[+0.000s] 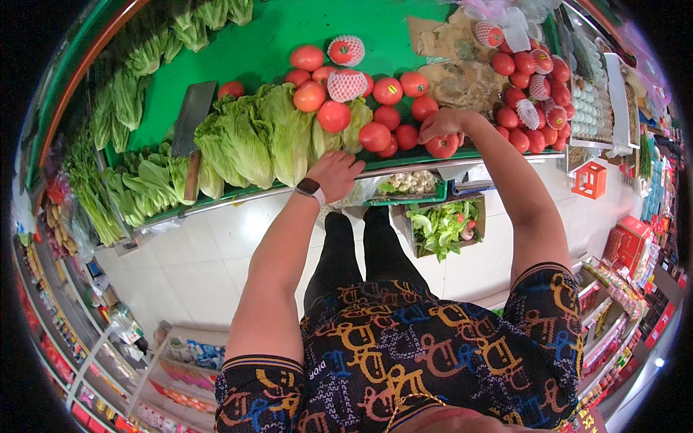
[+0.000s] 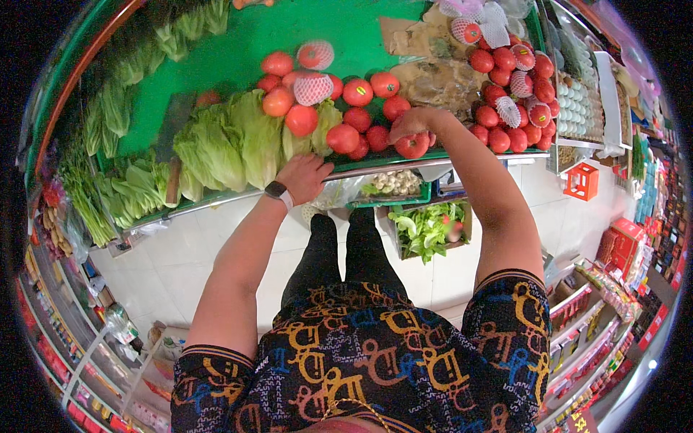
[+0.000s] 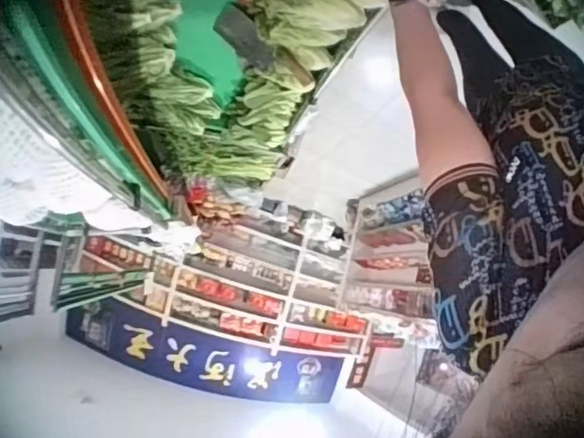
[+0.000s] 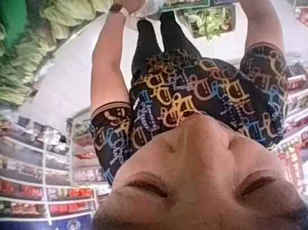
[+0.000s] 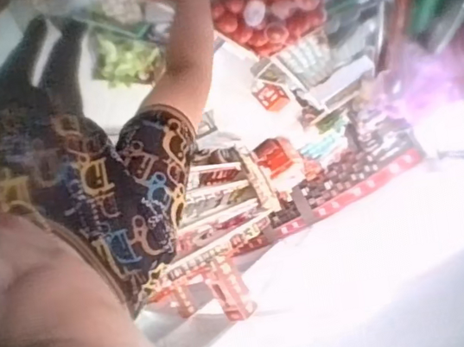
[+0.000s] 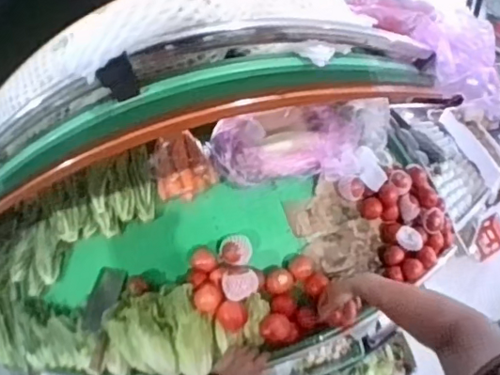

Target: The person uses a cleaver to trim the base of several heads of lettuce and places them on a green display counter. They then pick up multiple tomatoes, remove their foam netting, and arrange them on the counter next to the lettuce.

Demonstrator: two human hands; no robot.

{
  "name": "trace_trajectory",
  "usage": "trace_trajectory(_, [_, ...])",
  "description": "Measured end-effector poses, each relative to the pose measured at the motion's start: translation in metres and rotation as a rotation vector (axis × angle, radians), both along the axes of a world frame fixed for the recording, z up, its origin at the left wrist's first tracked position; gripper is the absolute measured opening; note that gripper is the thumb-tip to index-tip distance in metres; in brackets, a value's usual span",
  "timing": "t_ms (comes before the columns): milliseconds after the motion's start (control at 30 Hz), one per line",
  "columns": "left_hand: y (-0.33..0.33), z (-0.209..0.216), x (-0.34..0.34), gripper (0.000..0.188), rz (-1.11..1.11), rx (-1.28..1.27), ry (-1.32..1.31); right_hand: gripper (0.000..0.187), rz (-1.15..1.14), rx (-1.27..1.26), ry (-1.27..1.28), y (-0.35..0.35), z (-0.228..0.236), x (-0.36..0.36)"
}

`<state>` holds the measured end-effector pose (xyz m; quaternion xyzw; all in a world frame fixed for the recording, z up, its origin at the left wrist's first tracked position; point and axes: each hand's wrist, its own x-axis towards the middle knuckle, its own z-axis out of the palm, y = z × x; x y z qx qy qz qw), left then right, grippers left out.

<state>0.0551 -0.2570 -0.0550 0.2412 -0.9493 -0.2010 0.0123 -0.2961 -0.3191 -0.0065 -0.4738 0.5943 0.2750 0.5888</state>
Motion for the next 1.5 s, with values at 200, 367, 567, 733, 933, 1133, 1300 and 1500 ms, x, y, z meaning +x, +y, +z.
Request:
trace_trajectory(200, [0.0, -0.001, 0.0, 0.033, 0.024, 0.038, 0.014, 0.058, -0.195, -0.035, -0.083, 0.021, 0.004, 0.003])
trace_trajectory(367, [-0.001, 0.001, -0.002, 0.033, 0.01, 0.048, -0.026, 0.051, 0.017, -0.036, -0.019, 0.009, 0.004, 0.009])
trace_trajectory(567, [-0.001, 0.008, -0.003, 0.035, 0.002, 0.058, -0.084, 0.057, 0.587, 0.048, 0.232, -0.006, -0.007, 0.037])
trace_trajectory(733, [0.0, 0.004, 0.0, 0.034, 0.016, 0.041, -0.032, 0.07, 0.617, 0.038, 0.361, -0.021, 0.031, 0.033])
trace_trajectory(933, [0.001, -0.001, 0.002, 0.032, 0.025, 0.047, 0.04, 0.056, -0.379, 0.18, -0.608, -0.025, 0.053, -0.031])
trace_trajectory(1133, [0.001, -0.005, 0.002, 0.025, 0.014, 0.001, 0.018, 0.05, -0.786, -0.375, -1.026, -0.086, 0.062, 0.055])
trace_trajectory(1300, [0.0, 0.006, 0.001, 0.027, 0.023, 0.023, -0.026, 0.051, -0.231, -0.748, -0.74, -0.137, 0.052, 0.137])
trace_trajectory(1500, [0.001, 0.003, -0.003, 0.031, 0.047, 0.025, -0.017, 0.065, 0.047, -0.994, -0.065, -0.113, 0.06, 0.207])
